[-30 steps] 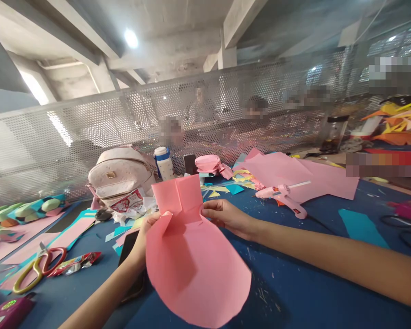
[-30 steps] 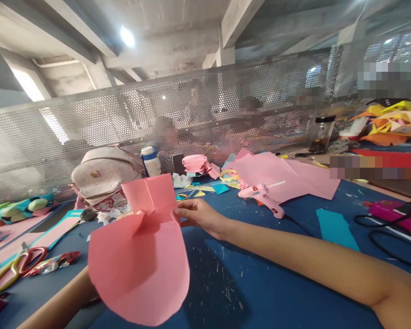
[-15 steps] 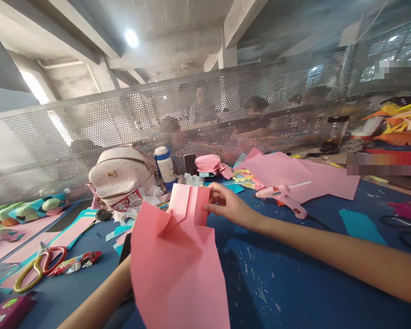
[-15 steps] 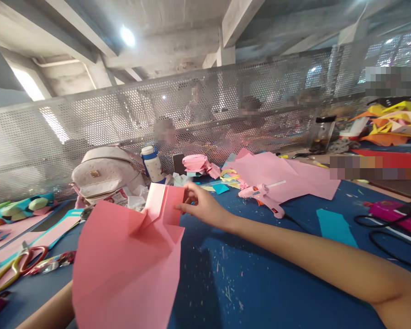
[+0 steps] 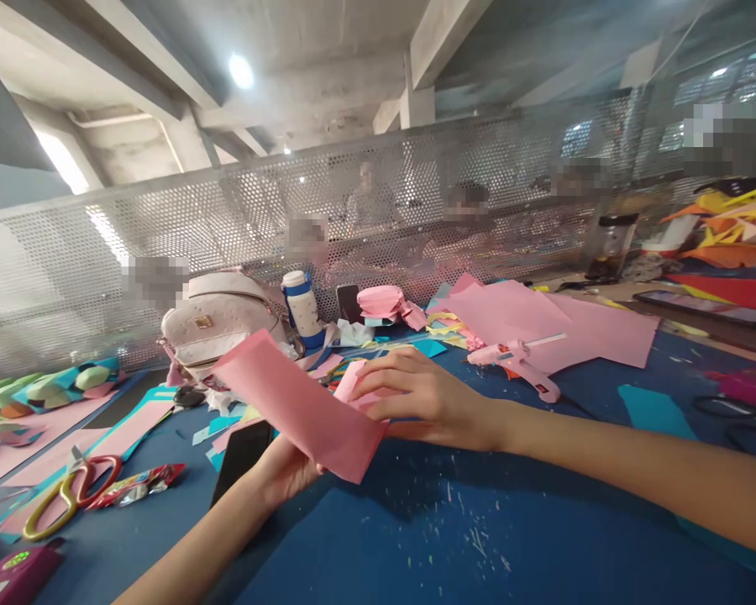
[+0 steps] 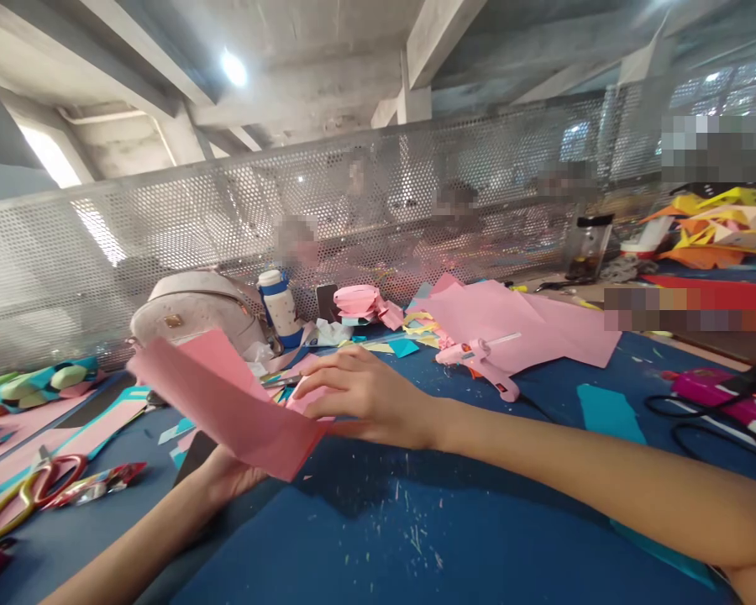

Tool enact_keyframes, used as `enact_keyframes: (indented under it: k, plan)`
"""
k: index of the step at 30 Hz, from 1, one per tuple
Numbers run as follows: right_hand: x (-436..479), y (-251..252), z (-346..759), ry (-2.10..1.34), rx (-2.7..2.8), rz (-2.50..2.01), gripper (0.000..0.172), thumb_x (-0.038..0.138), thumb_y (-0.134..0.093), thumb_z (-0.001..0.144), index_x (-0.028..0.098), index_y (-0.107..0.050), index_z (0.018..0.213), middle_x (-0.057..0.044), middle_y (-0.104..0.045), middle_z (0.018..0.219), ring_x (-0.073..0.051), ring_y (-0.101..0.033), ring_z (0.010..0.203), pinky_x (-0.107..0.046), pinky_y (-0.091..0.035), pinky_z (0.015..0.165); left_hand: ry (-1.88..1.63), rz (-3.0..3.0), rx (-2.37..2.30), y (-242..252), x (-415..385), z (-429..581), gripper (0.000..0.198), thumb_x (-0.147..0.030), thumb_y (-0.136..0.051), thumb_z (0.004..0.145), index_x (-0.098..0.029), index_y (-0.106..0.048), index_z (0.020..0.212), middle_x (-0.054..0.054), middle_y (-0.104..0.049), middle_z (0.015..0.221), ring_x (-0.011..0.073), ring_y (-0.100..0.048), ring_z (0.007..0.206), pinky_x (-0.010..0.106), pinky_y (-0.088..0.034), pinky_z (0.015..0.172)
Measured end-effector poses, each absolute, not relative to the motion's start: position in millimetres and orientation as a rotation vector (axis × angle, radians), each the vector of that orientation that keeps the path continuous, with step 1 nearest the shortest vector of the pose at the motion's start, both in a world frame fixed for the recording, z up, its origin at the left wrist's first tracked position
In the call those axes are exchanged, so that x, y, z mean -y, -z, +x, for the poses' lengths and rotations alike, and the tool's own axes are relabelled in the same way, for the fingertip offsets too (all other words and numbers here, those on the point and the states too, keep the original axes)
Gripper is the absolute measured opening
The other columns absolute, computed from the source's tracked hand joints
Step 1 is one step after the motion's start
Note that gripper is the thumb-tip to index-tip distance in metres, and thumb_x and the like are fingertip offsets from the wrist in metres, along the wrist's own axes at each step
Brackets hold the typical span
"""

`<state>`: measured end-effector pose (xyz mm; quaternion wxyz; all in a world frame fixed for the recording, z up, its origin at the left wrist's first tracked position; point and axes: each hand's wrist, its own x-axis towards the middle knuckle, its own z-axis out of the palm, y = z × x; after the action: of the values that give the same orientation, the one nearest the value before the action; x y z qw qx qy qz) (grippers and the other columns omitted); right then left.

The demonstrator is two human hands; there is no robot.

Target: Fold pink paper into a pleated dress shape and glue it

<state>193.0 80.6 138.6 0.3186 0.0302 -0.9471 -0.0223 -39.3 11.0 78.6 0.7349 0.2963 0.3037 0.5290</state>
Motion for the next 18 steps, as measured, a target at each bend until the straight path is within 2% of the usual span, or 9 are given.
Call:
enact_keyframes:
  k: [3, 5, 10, 14, 18]
  plan:
    - [-82.1, -135.0, 189.2, -0.171, 2.404, 0.079, 0.009, 0.026, -0.063, 0.092, 0.019, -0.067, 0.095, -0.003, -0.072, 0.102, -0.017, -0.06, 0.103, -0.037, -0.039, 0.093, -1.196, 0.641, -0.721, -69.4, -14.8, -40.6, 0.037, -0.028, -0.062, 0.089, -0.016, -0.058, 0.124, 0.01, -0.069, 0.109, 0.0222, -0.069, 0.093, 0.031, -0.058, 0.078]
    - [-81.0, -133.8, 187.7, -0.303, 2.356, 0.007, 0.008, 0.026, -0.064, 0.091, 0.019, -0.069, 0.09, -0.002, -0.073, 0.092, -0.017, -0.063, 0.091, -0.037, -0.042, 0.087, -1.294, 0.641, -0.807, -64.0, -16.9, -41.4, 0.033, -0.027, -0.063, 0.087, -0.016, -0.062, 0.118, 0.01, -0.072, 0.104, 0.0232, -0.07, 0.093, 0.03, -0.059, 0.078]
    - [-75.7, -135.5, 188.3, -0.549, 2.267, -0.229, 0.008, 0.027, -0.066, 0.088, 0.022, -0.072, 0.088, -0.003, -0.073, 0.089, -0.018, -0.064, 0.084, -0.034, -0.046, 0.079, -1.493, 0.677, -0.95, -61.3, -20.0, -45.1, 0.027, -0.029, -0.066, 0.081, -0.016, -0.067, 0.105, 0.009, -0.074, 0.101, 0.0249, -0.07, 0.095, 0.033, -0.058, 0.081]
    - [-71.4, -136.4, 191.4, -0.604, 2.26, -0.376, 0.01, 0.026, -0.065, 0.087, 0.023, -0.074, 0.086, -0.002, -0.072, 0.085, -0.017, -0.064, 0.075, -0.031, -0.048, 0.069, -1.697, 0.814, -0.999, -74.1, -15.5, -42.2, 0.032, -0.034, -0.065, 0.085, -0.023, -0.061, 0.114, 0.006, -0.065, 0.123, 0.0222, -0.061, 0.115, 0.031, -0.053, 0.09]
    - [-68.1, -134.6, 191.9, -0.627, 2.244, -0.43, 0.012, 0.028, -0.065, 0.086, 0.023, -0.076, 0.088, -0.002, -0.073, 0.084, -0.017, -0.066, 0.074, -0.03, -0.049, 0.067, -1.808, 1.264, -1.121, -86.0, -3.5, -29.1, 0.041, -0.043, -0.048, 0.096, -0.03, -0.046, 0.135, 0.007, -0.04, 0.15, 0.0224, -0.035, 0.14, 0.038, -0.04, 0.107]
